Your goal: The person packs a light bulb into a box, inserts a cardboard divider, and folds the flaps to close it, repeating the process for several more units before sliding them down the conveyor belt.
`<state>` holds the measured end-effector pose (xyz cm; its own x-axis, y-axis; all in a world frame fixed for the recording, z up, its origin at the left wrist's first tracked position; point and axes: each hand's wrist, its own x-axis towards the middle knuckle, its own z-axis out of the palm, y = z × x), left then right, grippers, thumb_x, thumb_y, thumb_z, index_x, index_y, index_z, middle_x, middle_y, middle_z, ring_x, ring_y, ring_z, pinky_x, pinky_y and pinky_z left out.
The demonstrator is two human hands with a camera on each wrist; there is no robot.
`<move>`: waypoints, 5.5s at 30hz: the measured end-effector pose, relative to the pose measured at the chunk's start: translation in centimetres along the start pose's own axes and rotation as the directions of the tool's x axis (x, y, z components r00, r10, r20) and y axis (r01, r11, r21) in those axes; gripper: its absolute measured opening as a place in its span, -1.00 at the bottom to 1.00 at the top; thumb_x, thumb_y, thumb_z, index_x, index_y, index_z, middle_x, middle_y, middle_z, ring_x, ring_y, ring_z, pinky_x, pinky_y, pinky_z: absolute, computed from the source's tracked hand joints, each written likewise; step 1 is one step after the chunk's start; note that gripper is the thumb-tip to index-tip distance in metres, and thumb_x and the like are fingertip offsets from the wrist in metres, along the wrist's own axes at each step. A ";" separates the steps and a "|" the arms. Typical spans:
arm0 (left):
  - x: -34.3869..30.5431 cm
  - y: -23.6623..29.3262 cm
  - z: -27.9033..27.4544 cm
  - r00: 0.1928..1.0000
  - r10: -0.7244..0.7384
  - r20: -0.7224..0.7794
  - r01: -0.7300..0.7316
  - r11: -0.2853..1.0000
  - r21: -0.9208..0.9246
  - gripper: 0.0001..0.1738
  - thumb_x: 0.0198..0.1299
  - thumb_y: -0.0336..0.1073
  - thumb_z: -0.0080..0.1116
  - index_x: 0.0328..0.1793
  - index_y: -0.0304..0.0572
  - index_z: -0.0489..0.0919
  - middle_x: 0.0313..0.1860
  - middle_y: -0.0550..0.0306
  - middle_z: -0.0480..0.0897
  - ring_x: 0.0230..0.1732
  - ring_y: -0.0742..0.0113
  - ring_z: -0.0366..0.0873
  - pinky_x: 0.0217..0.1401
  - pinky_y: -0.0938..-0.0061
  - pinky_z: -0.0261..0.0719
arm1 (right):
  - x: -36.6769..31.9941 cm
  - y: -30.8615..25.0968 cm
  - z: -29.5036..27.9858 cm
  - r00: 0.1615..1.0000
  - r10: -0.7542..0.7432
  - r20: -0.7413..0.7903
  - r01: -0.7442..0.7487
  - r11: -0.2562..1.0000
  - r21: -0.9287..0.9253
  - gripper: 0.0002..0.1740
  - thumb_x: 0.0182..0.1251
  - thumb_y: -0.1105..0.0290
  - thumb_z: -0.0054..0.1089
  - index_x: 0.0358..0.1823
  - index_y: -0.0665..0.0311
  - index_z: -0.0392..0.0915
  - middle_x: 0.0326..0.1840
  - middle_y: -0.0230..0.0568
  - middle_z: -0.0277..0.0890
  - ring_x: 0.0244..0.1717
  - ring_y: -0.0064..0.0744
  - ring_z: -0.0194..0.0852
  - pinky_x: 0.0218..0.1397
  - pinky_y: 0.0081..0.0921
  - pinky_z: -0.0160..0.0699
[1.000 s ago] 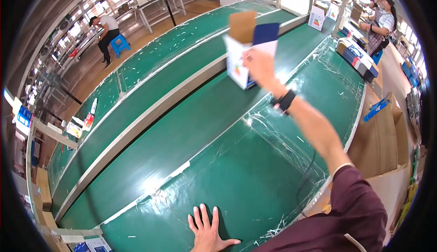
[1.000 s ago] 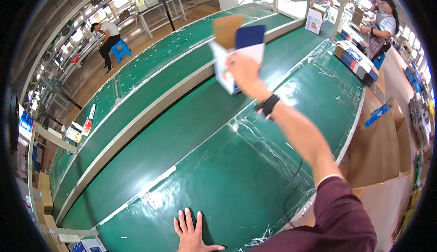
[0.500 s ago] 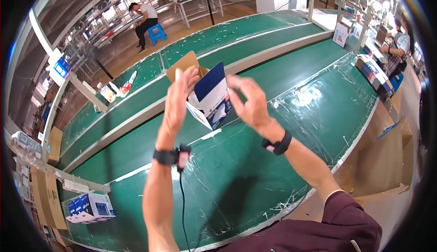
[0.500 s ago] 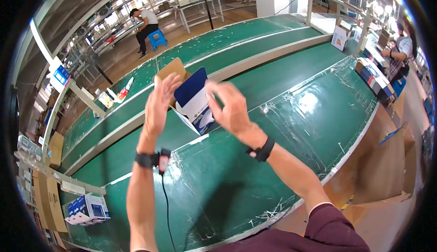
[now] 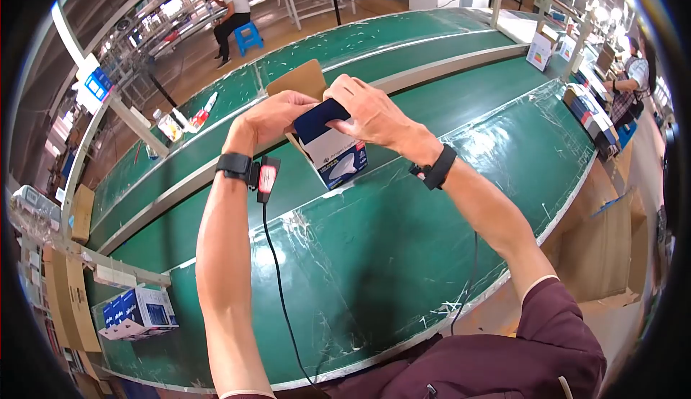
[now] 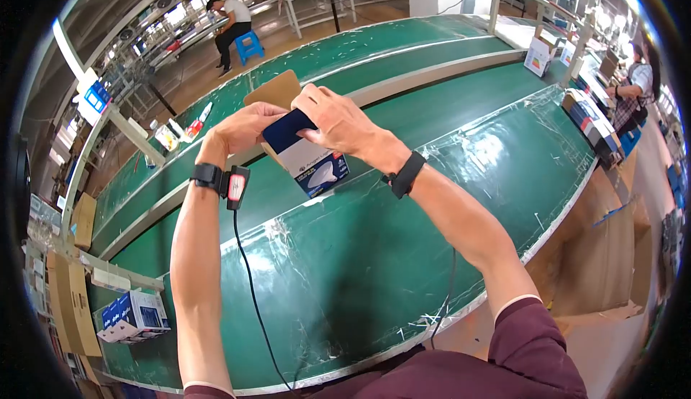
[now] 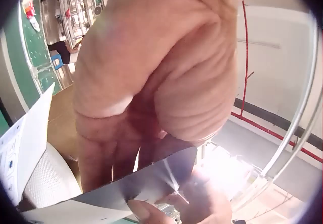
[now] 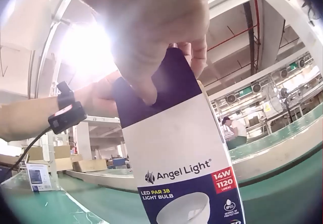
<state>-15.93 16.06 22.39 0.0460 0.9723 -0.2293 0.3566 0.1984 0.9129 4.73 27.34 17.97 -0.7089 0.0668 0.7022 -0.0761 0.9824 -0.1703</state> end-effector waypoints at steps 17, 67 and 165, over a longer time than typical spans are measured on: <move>0.8 0.0 -0.3 0.998 0.055 0.005 -0.055 0.981 0.186 -0.69 0.29 -0.21 0.42 0.03 -0.26 0.79 -0.23 0.32 0.76 -0.28 0.60 0.60 -0.17 0.57 0.58 | 0.0 -0.8 0.6 0.995 0.094 0.031 -0.094 0.995 -0.018 -0.41 0.14 0.30 0.54 0.16 0.22 0.46 0.11 -0.09 0.50 0.19 0.00 0.54 0.16 -0.13 0.61; -12.4 -9.3 5.9 0.754 0.483 -0.444 0.072 0.612 0.787 -0.75 0.09 -0.12 0.40 -0.30 -0.15 0.74 -0.23 -0.19 0.75 -0.09 -0.18 0.71 0.05 -0.06 0.59 | 0.5 -4.3 5.5 0.865 -0.353 0.358 0.371 0.929 0.020 -0.83 0.37 0.23 0.28 -0.26 0.11 0.75 -0.17 -0.24 0.68 0.28 -0.20 0.50 0.67 0.26 -0.08; -18.5 -24.3 -5.3 0.721 -0.098 -0.686 -0.416 0.731 -0.541 -0.32 0.33 -0.12 0.39 0.47 -0.24 0.43 0.26 0.05 0.66 0.18 0.20 0.66 0.30 0.22 0.62 | 6.4 -12.5 30.0 0.757 0.483 0.440 -0.411 -0.173 0.895 -0.15 0.32 0.49 0.14 0.64 0.42 0.07 0.51 0.00 0.29 0.46 -0.23 0.34 0.55 -0.38 0.29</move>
<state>-30.40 -6.11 6.27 -0.6417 0.7666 -0.0232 -0.2636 -0.1921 0.9453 -19.92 10.23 3.84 -0.8819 0.4488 0.1444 -0.3236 -0.3533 -0.8778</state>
